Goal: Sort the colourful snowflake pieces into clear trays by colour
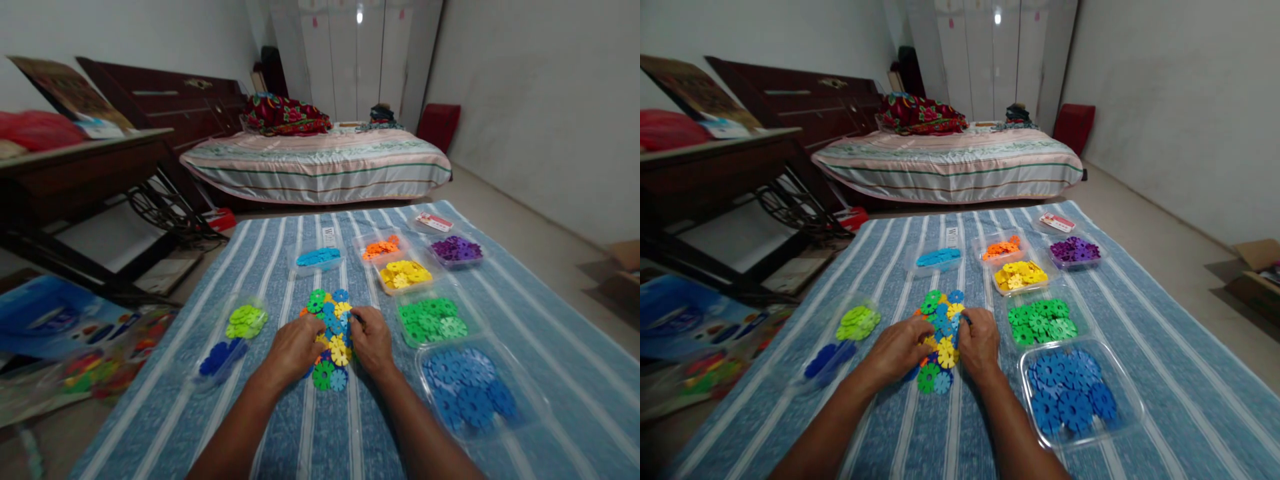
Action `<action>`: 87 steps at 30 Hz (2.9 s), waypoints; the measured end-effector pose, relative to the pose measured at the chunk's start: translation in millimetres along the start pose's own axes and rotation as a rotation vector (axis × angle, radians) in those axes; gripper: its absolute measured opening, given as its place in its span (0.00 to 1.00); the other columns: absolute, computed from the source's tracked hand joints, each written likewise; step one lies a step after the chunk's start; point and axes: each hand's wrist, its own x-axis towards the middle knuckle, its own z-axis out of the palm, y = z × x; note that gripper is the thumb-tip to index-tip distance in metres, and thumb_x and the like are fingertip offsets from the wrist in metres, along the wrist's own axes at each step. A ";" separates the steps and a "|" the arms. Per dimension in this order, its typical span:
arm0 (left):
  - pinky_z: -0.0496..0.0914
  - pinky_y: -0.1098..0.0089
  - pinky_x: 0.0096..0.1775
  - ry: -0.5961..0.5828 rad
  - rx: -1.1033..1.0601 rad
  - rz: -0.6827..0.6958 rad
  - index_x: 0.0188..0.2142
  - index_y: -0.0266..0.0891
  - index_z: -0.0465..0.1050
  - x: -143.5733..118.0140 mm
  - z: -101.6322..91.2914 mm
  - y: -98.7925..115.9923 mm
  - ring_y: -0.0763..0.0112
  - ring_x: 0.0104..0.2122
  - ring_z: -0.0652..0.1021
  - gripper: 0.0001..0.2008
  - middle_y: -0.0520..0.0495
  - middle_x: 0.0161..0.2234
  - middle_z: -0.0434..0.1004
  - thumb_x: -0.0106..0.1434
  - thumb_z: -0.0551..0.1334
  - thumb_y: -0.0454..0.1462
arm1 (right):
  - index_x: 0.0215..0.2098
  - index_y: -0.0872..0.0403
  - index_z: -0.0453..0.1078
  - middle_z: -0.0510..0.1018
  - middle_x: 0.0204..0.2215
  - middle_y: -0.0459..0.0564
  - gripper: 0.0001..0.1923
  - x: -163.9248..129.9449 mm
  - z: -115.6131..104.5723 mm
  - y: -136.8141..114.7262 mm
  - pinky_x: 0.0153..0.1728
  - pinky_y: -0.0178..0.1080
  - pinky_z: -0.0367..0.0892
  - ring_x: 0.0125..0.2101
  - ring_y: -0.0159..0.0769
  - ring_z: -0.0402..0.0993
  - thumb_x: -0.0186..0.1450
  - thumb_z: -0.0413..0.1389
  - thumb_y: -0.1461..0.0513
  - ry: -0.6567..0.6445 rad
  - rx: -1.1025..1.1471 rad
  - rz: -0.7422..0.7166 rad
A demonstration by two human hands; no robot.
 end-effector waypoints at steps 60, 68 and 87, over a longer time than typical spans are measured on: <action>0.60 0.71 0.32 0.020 -0.152 -0.097 0.32 0.40 0.67 -3.5 31.9 23.8 0.68 0.32 0.75 0.03 0.50 0.30 0.75 0.56 0.60 0.35 | 0.36 0.54 0.74 0.77 0.33 0.52 0.13 2.5 -0.9 0.6 0.43 0.42 0.65 0.38 0.40 0.70 0.65 0.47 0.63 -0.011 -0.012 -0.002; 0.55 0.74 0.24 0.011 -0.485 -0.086 0.24 0.38 0.66 0.1 24.8 -5.4 0.74 0.21 0.68 0.04 0.56 0.19 0.67 0.50 0.62 0.34 | 0.36 0.55 0.74 0.77 0.34 0.53 0.13 2.2 0.7 1.6 0.43 0.42 0.65 0.38 0.40 0.70 0.65 0.47 0.64 0.009 -0.003 -0.013; 0.64 0.73 0.25 0.259 -0.812 0.020 0.29 0.37 0.72 42.5 -12.1 32.2 0.73 0.20 0.72 0.07 0.55 0.19 0.70 0.53 0.61 0.39 | 0.40 0.55 0.74 0.78 0.36 0.52 0.16 5.3 -2.7 -0.9 0.44 0.41 0.65 0.40 0.40 0.72 0.65 0.45 0.62 0.018 0.118 0.120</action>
